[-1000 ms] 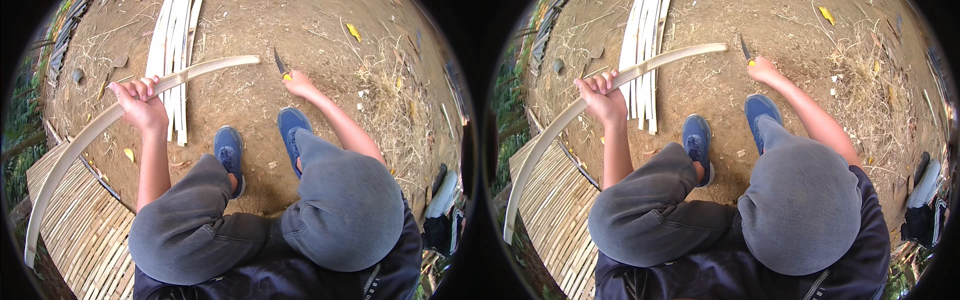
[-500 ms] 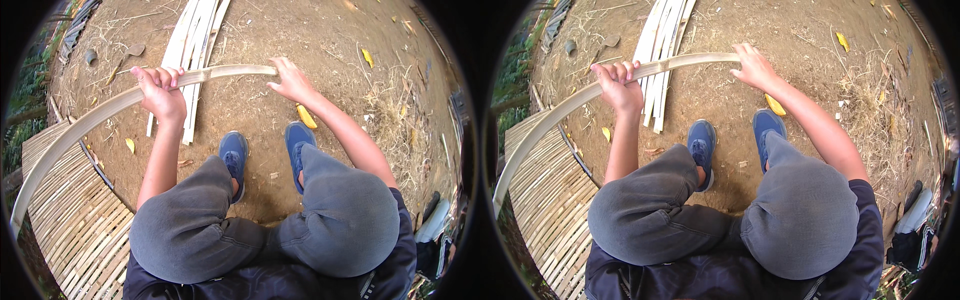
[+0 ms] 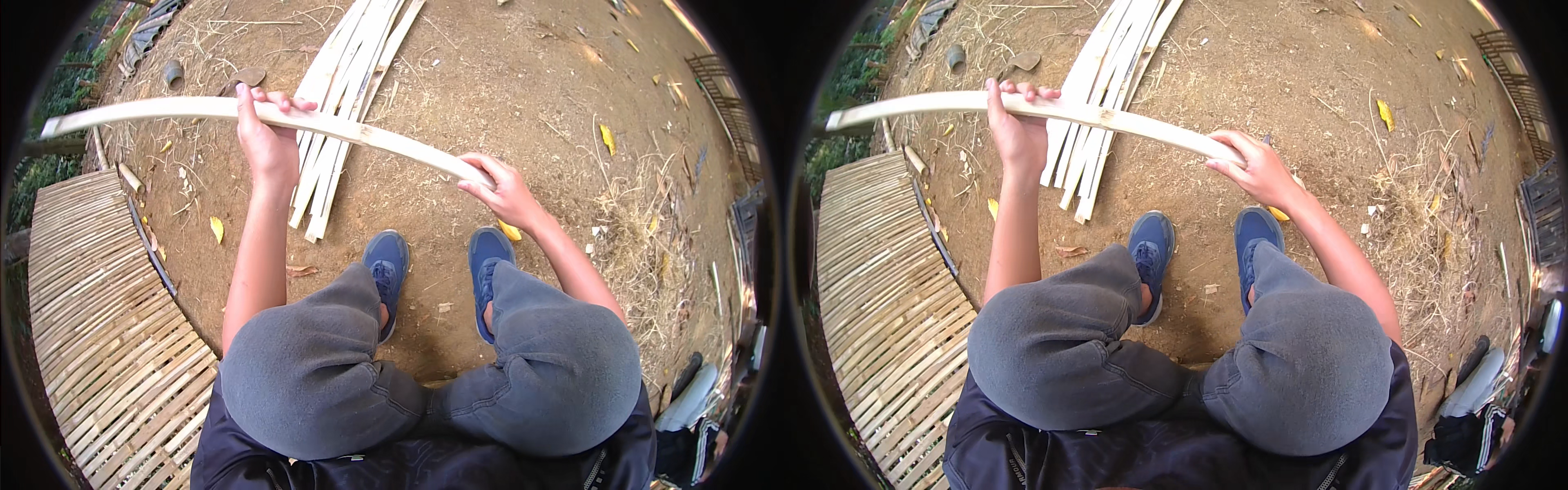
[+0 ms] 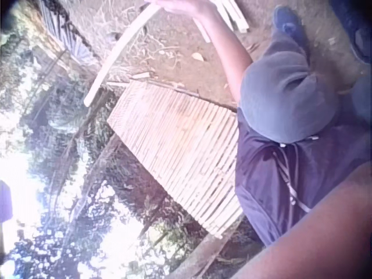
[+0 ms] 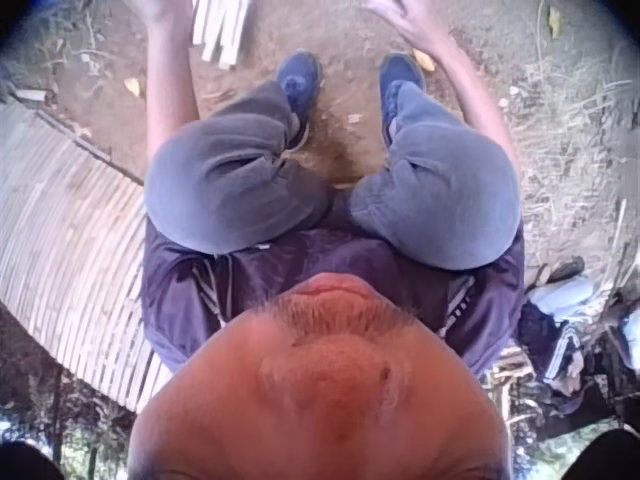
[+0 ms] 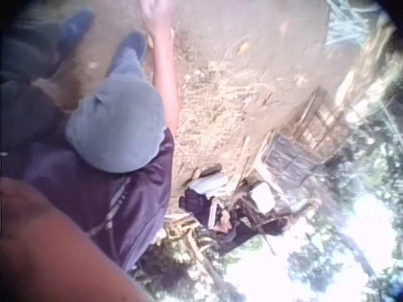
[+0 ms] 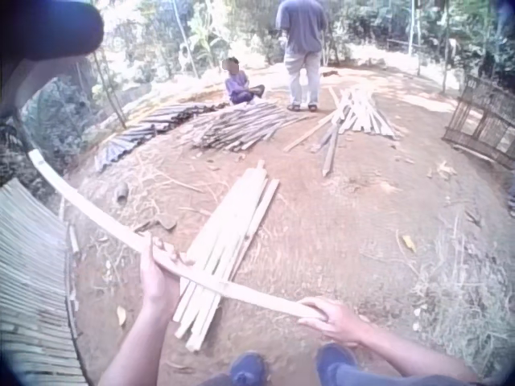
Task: The person uses a small knife to shave the outer bark from a long bamboo stalk by hand while sitting near a pile of bamboo strips.
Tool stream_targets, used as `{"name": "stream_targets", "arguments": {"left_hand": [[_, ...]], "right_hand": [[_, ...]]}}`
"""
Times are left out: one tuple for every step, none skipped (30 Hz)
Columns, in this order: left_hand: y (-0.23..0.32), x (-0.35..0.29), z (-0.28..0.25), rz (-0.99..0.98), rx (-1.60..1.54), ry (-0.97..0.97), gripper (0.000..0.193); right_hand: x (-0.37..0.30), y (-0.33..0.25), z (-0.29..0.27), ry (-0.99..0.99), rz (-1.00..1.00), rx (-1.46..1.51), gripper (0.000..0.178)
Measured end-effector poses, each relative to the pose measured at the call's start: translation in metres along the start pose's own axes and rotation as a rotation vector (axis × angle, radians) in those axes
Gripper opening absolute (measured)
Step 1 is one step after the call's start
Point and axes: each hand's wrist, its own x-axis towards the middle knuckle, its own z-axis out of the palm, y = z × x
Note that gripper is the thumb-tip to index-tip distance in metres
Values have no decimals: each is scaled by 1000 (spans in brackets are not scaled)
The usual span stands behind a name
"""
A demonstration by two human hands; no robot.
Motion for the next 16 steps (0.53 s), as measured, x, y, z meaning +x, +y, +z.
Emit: {"name": "stream_targets", "arguments": {"left_hand": [[-2, 2, 0, -44, -22, -26, 38], [-3, 6, -1, -73, 72, -70, 40], [1, 10, -1, -92, 170, -112, 45], [1, 10, -1, -111, 258, -147, 51], [7, 9, 4, -122, 345, -182, 59], [15, 9, 10, -130, 467, -281, 71], [20, 3, 15, -131, 554, -276, 68], [27, -3, 21, -148, 598, -328, 65], [31, -7, 19, -164, 653, -369, 61], [40, -9, 16, -190, 668, -466, 57], [49, -15, 15, -213, 685, -563, 53], [58, -23, 16, -227, 701, -655, 47], [63, -30, 16, -217, 735, -714, 43], [79, -40, 15, -212, 753, -745, 42], [89, -48, 14, -215, 765, -784, 41], [102, -51, 13, -202, 780, -810, 41]], "right_hand": [[-8, -6, -6, -76, 76, 35, 31], [-15, -12, -18, -143, 148, 61, 28], [-17, -19, -29, -209, 214, 87, 26], [-20, -29, -40, -242, 212, 57, 25], [-22, -40, -53, -270, 204, 23, 25], [-23, -51, -63, -287, 276, 68, 29], [-26, -66, -75, -268, 372, 140, 33], [-29, -84, -90, -216, 395, 134, 35], [-29, -99, -99, -172, 411, 139, 38], [-27, -103, -110, -155, 377, 65, 38], [-29, -101, -123, -138, 344, -11, 38], [-26, -108, -133, -122, 311, -83, 38], [-27, -123, -142, -108, 392, -61, 38], [-27, -144, -144, -101, 451, -27, 38], [-26, -161, -147, -88, 522, 4, 38], [-21, -171, -151, -115, 519, 41, 34]]}}
